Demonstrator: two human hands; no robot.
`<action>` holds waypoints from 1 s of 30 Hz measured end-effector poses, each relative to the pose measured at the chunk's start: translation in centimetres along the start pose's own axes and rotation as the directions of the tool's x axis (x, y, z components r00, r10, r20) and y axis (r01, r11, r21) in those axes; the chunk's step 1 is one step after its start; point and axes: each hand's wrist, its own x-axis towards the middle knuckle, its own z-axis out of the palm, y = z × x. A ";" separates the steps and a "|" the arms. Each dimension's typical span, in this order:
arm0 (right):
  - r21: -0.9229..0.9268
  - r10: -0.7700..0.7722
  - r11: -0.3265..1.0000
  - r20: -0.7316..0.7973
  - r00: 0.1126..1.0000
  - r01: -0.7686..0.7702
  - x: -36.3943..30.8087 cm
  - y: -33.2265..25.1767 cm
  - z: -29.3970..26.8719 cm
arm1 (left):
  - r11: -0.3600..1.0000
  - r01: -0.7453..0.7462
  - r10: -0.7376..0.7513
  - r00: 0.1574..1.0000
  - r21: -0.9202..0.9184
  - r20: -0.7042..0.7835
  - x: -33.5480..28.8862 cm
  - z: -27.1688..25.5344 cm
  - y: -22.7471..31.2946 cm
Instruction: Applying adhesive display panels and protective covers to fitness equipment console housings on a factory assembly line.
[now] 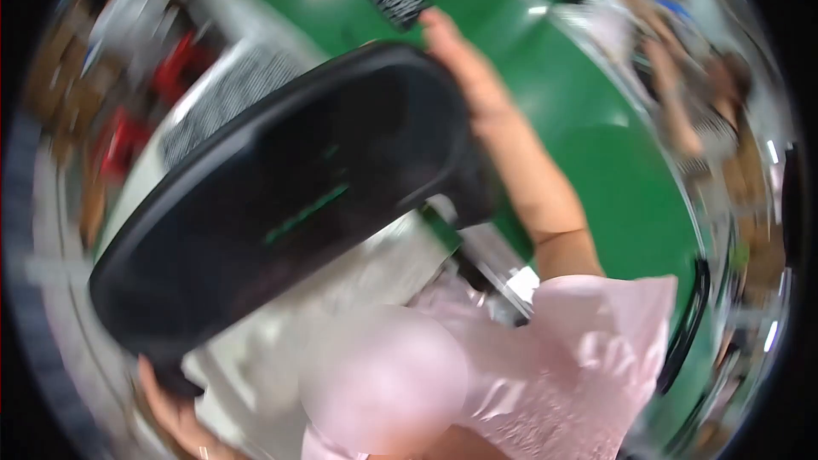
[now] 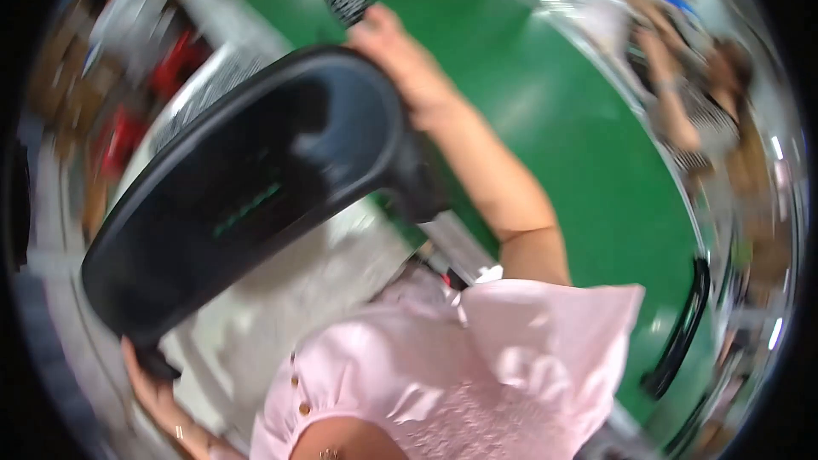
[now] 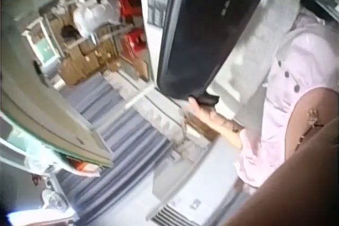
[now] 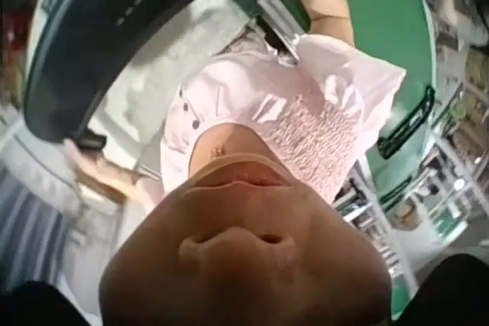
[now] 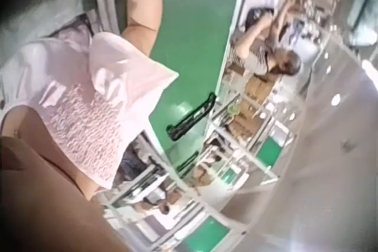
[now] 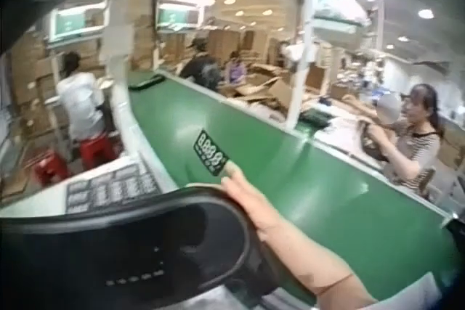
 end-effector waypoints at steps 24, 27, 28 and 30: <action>-0.569 -0.133 0.817 -0.351 0.927 -0.098 -1.5 4.6 -2.6 | 0.231 -0.858 0.239 0.508 0.459 0.828 -2.8 28.6 -7.8; -0.573 -0.220 0.819 -0.330 0.918 -0.010 -1.1 4.3 0.6 | 0.092 -0.827 0.451 0.531 0.554 0.718 -4.3 28.6 -12.3; -0.589 -0.265 0.808 -0.303 0.915 0.039 -0.9 4.3 1.2 | 0.269 -0.924 0.217 0.334 0.273 0.917 -6.2 29.7 -12.2; -0.513 -0.288 0.849 -0.251 0.924 0.126 -0.3 4.7 2.0 | 0.313 -0.936 0.228 0.237 0.160 0.944 -6.7 30.5 -12.4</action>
